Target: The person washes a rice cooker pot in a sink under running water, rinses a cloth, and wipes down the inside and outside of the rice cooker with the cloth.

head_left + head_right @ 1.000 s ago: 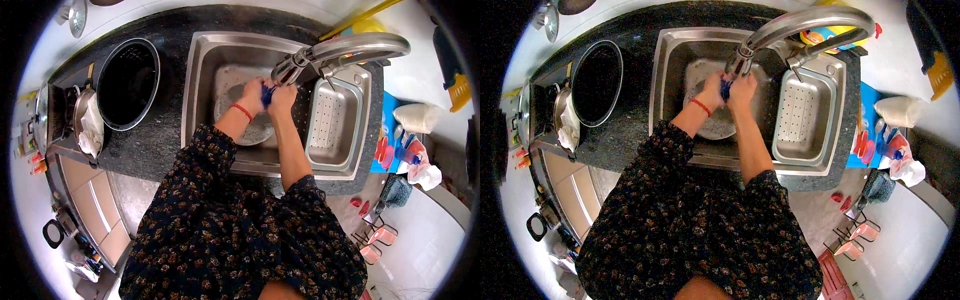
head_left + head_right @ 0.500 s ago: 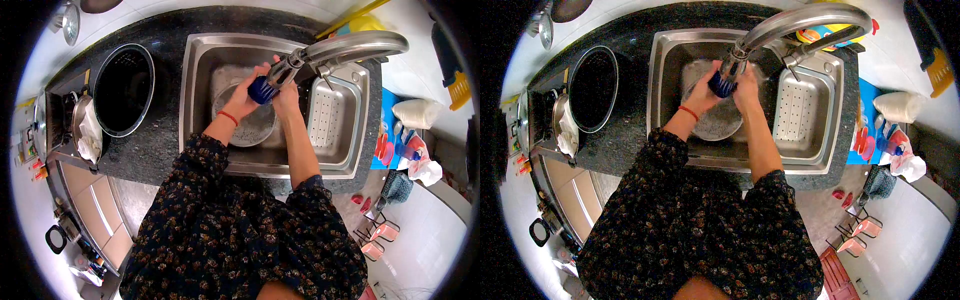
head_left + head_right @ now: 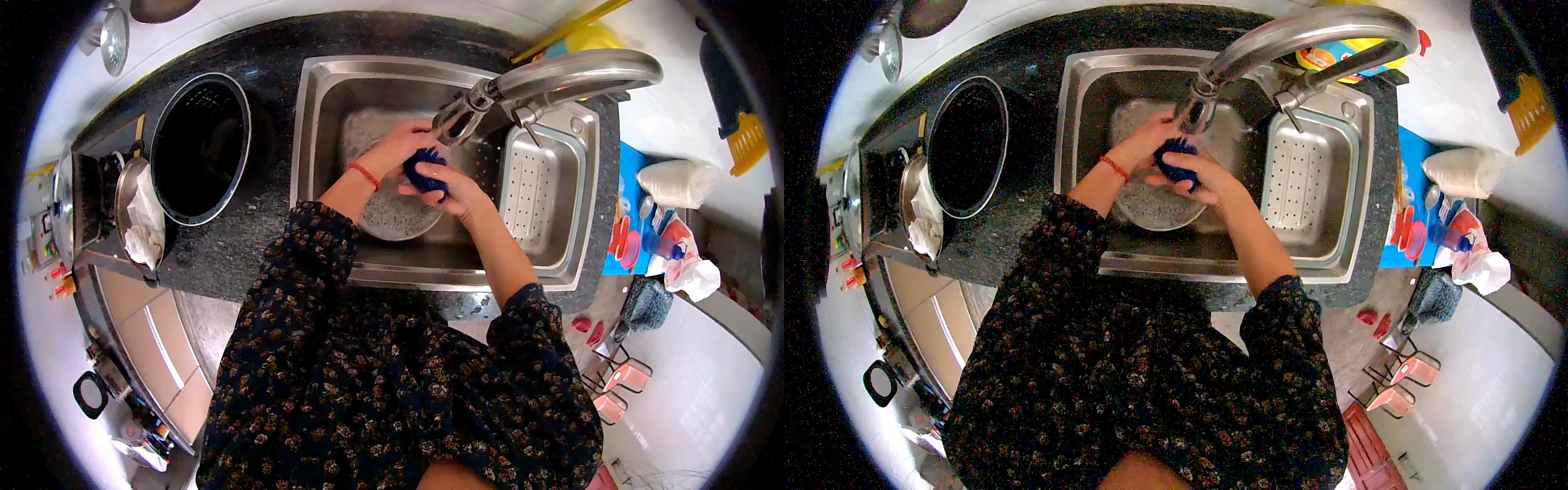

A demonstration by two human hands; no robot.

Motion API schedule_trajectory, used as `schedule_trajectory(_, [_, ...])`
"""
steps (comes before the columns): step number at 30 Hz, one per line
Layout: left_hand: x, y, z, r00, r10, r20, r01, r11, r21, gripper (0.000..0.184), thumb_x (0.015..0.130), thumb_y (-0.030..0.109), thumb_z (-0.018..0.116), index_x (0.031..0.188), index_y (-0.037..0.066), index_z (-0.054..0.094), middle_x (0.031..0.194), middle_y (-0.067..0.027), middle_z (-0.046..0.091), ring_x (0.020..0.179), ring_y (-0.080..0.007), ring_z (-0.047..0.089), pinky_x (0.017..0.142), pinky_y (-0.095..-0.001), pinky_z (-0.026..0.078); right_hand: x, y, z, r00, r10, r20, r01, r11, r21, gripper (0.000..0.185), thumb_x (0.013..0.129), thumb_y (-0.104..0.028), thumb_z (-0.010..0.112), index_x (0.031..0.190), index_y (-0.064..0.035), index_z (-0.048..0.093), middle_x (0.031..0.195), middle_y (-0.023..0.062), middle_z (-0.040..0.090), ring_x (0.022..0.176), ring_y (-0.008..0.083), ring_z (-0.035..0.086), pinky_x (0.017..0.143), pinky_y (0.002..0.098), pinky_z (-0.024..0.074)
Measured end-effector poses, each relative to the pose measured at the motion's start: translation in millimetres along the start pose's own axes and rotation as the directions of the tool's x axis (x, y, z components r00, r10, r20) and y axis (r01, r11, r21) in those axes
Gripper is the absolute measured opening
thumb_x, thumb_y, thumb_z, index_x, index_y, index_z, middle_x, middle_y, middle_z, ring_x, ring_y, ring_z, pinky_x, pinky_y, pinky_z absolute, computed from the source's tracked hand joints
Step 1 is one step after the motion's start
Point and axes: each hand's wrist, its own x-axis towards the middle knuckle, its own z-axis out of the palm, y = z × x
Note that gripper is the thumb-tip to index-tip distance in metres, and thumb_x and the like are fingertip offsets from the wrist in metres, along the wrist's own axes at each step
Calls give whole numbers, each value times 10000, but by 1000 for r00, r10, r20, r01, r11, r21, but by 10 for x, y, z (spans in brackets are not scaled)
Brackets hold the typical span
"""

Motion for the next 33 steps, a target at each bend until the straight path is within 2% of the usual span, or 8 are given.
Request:
schedule_trajectory(9, [361, -176, 14, 868, 438, -236, -312, 849, 427, 207, 882, 136, 569, 904, -53, 649, 758, -101, 657, 627, -179, 575, 576, -318, 459, 186, -111, 108, 921, -184, -344, -133, 681, -720, 235, 704, -206, 710, 829, -34, 612, 660, 52, 599, 529, 137, 538, 420, 300, 396])
schedule_trajectory(13, [359, -179, 79, 745, 590, -310, -223, 659, 718, 232, 874, 164, 574, 837, -51, 652, 707, -160, 657, 626, -260, 587, 614, -356, 471, 332, 39, -99, 858, -492, -146, 88, 421, -903, 318, 704, -125, 713, 994, -57, 602, 681, 47, 596, 510, 158, 537, 432, 296, 417])
schedule_trajectory(16, [433, -353, 62, 670, 646, -365, -153, 602, 784, 234, 864, 186, 578, 875, -39, 642, 806, -192, 665, 683, -310, 599, 662, -387, 482, 416, 121, -216, 720, -675, 161, 87, -141, -986, 380, 691, -169, 742, 1013, -20, 607, 718, 83, 628, 611, 191, 587, 583, 342, 484])
schedule_trajectory(19, [497, -477, 32, 659, 623, -422, -248, 709, 660, 185, 854, 163, 582, 931, 2, 632, 854, -136, 658, 771, -245, 622, 680, -365, 491, 373, 75, -159, 812, -583, -39, -149, -142, -979, 377, 690, -211, 753, 975, -8, 614, 767, 120, 644, 745, 210, 634, 722, 364, 496])
schedule_trajectory(23, [125, -148, -44, 999, -47, -21, 37, 936, -351, 174, 864, 100, 572, 1029, 52, 595, 911, -19, 608, 877, -137, 612, 742, -296, 507, 124, -42, -225, 847, -517, -126, 127, 426, -896, 774, 768, -353, 704, 1363, -87, 286, 1123, 173, 588, 1031, 352, 583, 855, 453, 482])
schedule_trajectory(27, [198, -182, -110, 996, 80, 35, -64, 940, -334, 191, 903, 105, 558, 1074, 26, 589, 1008, -54, 634, 889, -148, 619, 766, -309, 521, -76, -48, -203, 957, -194, -216, 223, 967, 119, 710, 833, -535, 622, 1350, -103, 399, 1252, 172, 531, 1154, 408, 515, 927, 650, 413])
schedule_trajectory(31, [175, -92, 135, 1000, -10, -1, 9, 908, -419, 204, 912, 171, 581, 1037, 12, 606, 968, -83, 657, 839, -154, 628, 740, -317, 520, -35, 103, -42, 991, -131, 16, 103, 843, 528, 504, 887, -417, 609, 1270, -118, 471, 1195, 170, 552, 1115, 391, 534, 931, 642, 442])
schedule_trajectory(33, [149, -62, 172, 999, -4, -52, -11, 962, -274, 225, 908, 209, 596, 1002, 5, 616, 905, -87, 662, 783, -157, 629, 699, -314, 517, -72, 98, 129, 949, -221, -226, 284, 911, 300, 514, 867, -324, 654, 1279, -106, 438, 1224, 167, 533, 1091, 338, 556, 845, 545, 520])
